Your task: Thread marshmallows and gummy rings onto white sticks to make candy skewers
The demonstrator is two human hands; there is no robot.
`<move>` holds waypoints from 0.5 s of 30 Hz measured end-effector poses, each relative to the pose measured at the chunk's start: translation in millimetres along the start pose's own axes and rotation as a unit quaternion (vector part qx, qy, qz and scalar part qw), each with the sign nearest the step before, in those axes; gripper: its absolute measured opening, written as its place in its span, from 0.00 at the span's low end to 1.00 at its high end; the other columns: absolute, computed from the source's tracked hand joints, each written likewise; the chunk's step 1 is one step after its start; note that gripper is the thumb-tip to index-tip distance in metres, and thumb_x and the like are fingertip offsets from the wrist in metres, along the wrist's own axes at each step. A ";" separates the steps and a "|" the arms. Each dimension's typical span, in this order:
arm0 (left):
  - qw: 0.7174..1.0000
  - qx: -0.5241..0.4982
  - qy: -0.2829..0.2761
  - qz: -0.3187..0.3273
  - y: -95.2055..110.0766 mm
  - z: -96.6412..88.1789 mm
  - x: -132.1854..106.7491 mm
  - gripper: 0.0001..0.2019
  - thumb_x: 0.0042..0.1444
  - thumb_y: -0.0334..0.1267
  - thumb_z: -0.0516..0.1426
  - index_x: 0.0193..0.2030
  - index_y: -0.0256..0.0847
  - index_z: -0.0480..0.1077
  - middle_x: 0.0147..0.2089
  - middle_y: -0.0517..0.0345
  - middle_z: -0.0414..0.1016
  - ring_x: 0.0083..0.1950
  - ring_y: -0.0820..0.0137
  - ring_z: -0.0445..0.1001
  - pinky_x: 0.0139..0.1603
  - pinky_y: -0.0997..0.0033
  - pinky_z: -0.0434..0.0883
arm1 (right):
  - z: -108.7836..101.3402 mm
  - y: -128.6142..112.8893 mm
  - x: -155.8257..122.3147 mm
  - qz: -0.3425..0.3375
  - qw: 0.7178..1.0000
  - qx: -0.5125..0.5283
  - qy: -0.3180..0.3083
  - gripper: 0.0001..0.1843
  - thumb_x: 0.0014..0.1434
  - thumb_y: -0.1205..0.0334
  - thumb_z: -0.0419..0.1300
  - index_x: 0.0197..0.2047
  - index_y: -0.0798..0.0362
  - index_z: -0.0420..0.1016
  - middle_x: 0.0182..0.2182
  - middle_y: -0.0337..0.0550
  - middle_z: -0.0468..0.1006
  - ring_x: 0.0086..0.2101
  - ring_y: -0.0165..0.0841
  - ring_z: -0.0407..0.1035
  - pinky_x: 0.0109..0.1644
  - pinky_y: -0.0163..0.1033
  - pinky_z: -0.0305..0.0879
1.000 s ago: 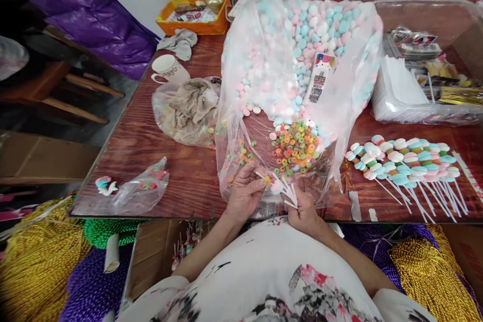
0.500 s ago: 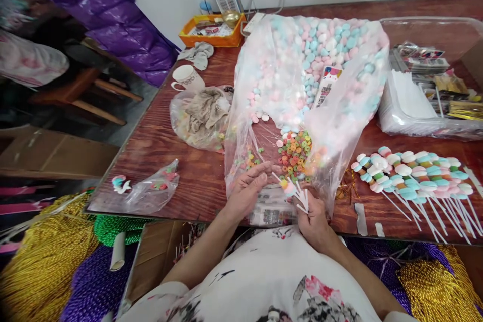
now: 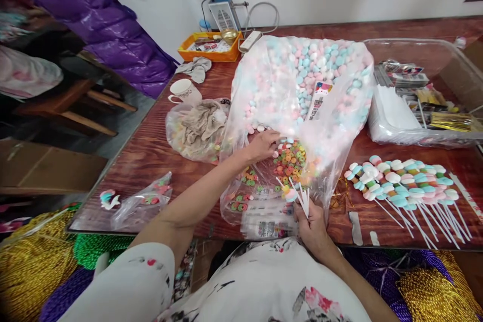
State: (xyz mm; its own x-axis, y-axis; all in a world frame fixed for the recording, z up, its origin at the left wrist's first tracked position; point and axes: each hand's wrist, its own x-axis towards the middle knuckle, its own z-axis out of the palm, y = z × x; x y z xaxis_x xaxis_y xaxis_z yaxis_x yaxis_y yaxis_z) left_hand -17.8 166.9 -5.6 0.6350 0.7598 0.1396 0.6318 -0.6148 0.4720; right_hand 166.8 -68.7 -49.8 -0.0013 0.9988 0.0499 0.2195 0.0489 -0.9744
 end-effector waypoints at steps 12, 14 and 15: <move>0.992 -0.118 0.006 -0.046 -22.1 -21.6 -7.2 0.08 0.49 0.32 0.60 0.35 0.40 0.80 0.37 0.52 0.78 0.39 0.65 0.74 0.45 0.67 0.68 | -1.6 -5.5 2.1 0.002 0.999 0.042 -0.033 0.14 0.69 0.59 0.51 0.30 0.52 0.65 0.21 0.33 0.61 0.22 0.27 0.56 0.27 0.33 0.54; 0.987 -0.159 -0.010 -0.009 -18.5 -21.3 -18.9 0.06 0.49 0.34 0.61 0.34 0.41 0.79 0.39 0.52 0.78 0.41 0.64 0.75 0.46 0.66 0.69 | -2.0 -5.7 1.8 0.006 0.998 0.049 -0.038 0.15 0.68 0.58 0.51 0.30 0.52 0.65 0.20 0.33 0.61 0.22 0.27 0.56 0.27 0.34 0.55; 0.986 -0.162 -0.023 0.015 -14.4 -19.7 -24.8 0.05 0.50 0.34 0.61 0.33 0.41 0.79 0.40 0.51 0.78 0.42 0.64 0.75 0.47 0.66 0.69 | -2.3 -6.0 0.4 0.012 0.998 0.050 -0.038 0.15 0.68 0.56 0.51 0.30 0.52 0.65 0.20 0.33 0.62 0.22 0.28 0.56 0.27 0.34 0.55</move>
State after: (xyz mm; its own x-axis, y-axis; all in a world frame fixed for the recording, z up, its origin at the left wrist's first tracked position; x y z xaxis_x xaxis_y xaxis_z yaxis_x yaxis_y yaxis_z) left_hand -51.4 161.1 1.2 0.6755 0.7274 0.1210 0.4423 -0.5310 0.7228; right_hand 167.7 -68.6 -43.4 -0.0726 0.9973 0.0136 0.1215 0.0224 -0.9923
